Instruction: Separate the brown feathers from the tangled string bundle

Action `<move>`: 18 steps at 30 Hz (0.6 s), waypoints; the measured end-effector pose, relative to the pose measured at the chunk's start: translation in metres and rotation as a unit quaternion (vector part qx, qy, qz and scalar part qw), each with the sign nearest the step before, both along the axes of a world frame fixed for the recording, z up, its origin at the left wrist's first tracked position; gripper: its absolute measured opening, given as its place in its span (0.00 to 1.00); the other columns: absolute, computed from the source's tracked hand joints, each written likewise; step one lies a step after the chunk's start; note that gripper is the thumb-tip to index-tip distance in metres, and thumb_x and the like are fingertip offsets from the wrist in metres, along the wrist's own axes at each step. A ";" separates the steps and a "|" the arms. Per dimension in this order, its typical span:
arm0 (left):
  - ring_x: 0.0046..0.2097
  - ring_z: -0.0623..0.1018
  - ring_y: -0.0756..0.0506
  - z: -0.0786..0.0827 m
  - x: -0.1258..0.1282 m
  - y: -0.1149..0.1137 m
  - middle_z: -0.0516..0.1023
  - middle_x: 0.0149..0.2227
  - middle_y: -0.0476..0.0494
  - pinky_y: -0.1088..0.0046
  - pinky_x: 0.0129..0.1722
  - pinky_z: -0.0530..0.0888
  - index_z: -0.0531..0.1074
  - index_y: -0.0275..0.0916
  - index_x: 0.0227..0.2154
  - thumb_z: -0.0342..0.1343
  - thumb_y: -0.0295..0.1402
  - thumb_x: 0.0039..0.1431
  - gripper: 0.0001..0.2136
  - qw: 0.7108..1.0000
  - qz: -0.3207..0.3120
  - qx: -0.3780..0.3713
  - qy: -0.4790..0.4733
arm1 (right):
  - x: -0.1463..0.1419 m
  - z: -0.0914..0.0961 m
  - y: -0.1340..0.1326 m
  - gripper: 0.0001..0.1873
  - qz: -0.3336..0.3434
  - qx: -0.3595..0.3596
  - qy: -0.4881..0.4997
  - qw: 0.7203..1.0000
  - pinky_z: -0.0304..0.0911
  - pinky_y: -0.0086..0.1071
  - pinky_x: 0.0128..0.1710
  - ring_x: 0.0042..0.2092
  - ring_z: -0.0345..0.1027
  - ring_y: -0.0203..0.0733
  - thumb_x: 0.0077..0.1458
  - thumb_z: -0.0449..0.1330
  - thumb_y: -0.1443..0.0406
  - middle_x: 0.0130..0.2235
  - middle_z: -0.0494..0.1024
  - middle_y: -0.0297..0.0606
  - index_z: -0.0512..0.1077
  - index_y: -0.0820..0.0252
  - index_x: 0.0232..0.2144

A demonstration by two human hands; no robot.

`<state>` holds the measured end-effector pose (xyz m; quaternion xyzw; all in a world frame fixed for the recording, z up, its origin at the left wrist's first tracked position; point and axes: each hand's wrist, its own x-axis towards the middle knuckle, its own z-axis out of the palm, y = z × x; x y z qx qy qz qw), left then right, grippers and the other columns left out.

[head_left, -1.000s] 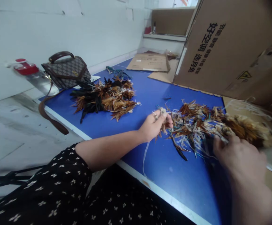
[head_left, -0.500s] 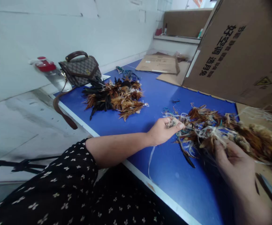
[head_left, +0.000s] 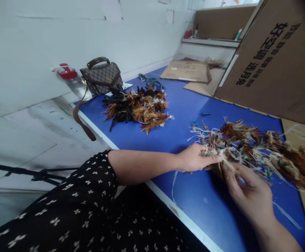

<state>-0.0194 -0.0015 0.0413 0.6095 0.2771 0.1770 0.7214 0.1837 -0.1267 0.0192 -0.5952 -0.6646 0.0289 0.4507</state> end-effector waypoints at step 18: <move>0.24 0.66 0.53 0.039 -0.005 0.079 0.68 0.26 0.58 0.75 0.26 0.63 0.70 0.42 0.46 0.55 0.35 0.82 0.05 0.964 0.217 0.116 -0.099 | 0.013 -0.013 0.000 0.14 0.047 0.066 -0.128 0.988 0.83 0.34 0.46 0.45 0.89 0.44 0.73 0.61 0.69 0.49 0.91 0.41 0.82 0.54 0.56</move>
